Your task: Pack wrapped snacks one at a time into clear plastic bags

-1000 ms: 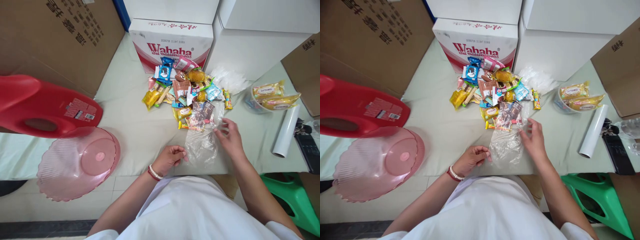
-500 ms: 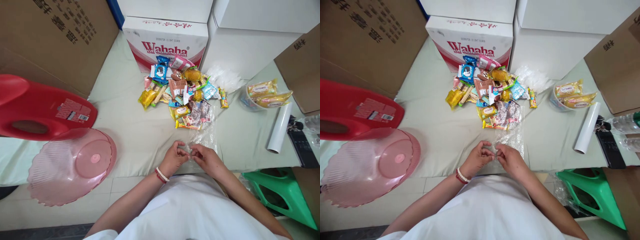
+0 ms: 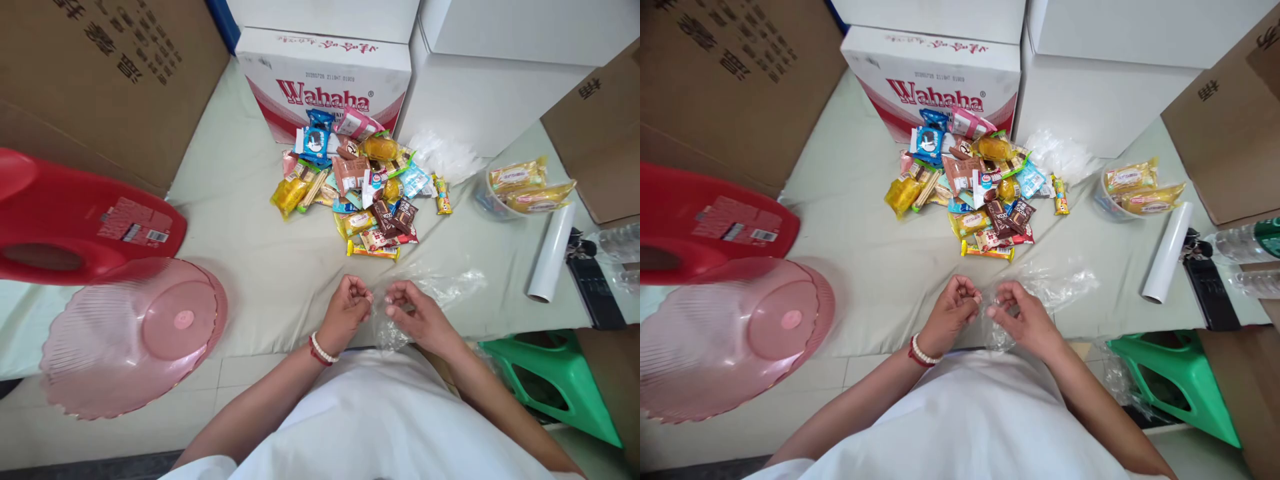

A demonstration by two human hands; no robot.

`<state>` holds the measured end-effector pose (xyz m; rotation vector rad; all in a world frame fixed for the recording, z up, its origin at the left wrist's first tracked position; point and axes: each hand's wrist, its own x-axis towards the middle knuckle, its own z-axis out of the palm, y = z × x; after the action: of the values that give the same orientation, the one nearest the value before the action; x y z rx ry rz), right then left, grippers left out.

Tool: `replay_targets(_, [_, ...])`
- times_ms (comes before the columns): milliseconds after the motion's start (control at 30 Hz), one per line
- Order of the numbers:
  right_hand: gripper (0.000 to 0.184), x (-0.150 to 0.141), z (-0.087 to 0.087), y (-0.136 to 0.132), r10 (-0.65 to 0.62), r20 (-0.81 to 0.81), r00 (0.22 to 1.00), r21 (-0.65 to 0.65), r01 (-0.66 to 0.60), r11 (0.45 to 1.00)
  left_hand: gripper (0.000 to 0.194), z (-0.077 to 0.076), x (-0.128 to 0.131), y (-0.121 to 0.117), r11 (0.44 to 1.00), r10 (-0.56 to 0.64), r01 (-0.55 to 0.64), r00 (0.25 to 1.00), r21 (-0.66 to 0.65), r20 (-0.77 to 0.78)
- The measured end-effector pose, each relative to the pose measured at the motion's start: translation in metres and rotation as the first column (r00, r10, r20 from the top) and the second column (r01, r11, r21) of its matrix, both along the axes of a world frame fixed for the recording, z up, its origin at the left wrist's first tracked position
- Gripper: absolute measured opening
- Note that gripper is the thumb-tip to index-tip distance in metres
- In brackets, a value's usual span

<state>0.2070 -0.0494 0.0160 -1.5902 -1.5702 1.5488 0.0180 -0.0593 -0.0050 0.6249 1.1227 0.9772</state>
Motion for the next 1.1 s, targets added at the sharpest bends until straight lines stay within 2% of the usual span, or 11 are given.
replay_targets(67, [0.061, -0.011, -0.007, 0.0, -0.046, -0.028, 0.999, -0.024, 0.046, 0.999, 0.025, 0.001, 0.001, 0.0, 0.998, -0.053, 0.053, 0.999, 0.034, 0.001])
replay_targets(167, [0.045, -0.019, -0.012, 0.004, -0.136, -0.106, 0.985, -0.022, 0.135, 0.991, 0.005, 0.001, -0.001, 0.001, 0.974, -0.149, 0.175, 0.973, 0.142, -0.177])
replay_targets(300, [0.027, -0.008, 0.0, 0.006, -0.212, -0.134, 0.968, 0.062, 0.222, 0.973, 0.029, -0.003, -0.009, 0.005, 0.938, -0.137, 0.278, 0.847, 0.208, -0.513])
replay_targets(433, [0.017, 0.026, 0.008, -0.022, -0.412, 0.004, 0.911, 0.313, 0.39, 0.866, 0.039, -0.008, -0.023, 0.0, 0.913, -0.033, 0.314, 0.691, 0.259, -0.722])
replay_targets(533, [0.009, 0.059, 0.002, -0.057, -0.386, 0.183, 0.904, 0.429, 0.28, 0.859, 0.041, -0.014, -0.038, -0.016, 0.872, 0.149, 0.35, 0.475, 0.341, -0.867])
replay_targets(633, [0.013, 0.091, 0.0, -0.081, -0.062, 0.324, 0.944, 0.268, -0.028, 0.963, 0.035, -0.02, -0.048, -0.034, 0.799, 0.283, 0.468, 0.258, 0.376, -0.924])
replay_targets(733, [0.026, 0.115, 0.007, -0.077, -0.131, 0.393, 0.91, 0.204, 0.053, 0.977, 0.042, -0.018, -0.048, -0.04, 0.696, 0.432, 0.585, 0.123, 0.417, -0.894])
replay_targets(833, [0.033, 0.121, 0.011, -0.048, -0.343, 0.448, 0.826, 0.203, 0.279, 0.938, 0.045, -0.009, -0.039, -0.028, 0.481, 0.423, 0.773, 0.21, 0.414, -0.882])
replay_targets(933, [0.052, 0.109, 0.001, -0.015, -0.283, 0.464, 0.839, 0.182, 0.223, 0.958, 0.03, -0.001, -0.023, -0.005, 0.252, 0.201, 0.904, 0.3, 0.345, -0.933])
replay_targets(1000, [0.066, 0.095, -0.011, 0.001, -0.231, 0.496, 0.837, 0.198, 0.15, 0.969, 0.027, 0.003, -0.013, 0.009, 0.257, 0.046, 0.927, 0.272, 0.274, -0.961])
replay_targets(1100, [0.058, 0.077, -0.024, 0.013, -0.241, 0.423, 0.873, 0.273, 0.131, 0.953, 0.024, 0.009, -0.005, 0.017, 0.439, -0.05, 0.884, 0.204, 0.162, -0.978])
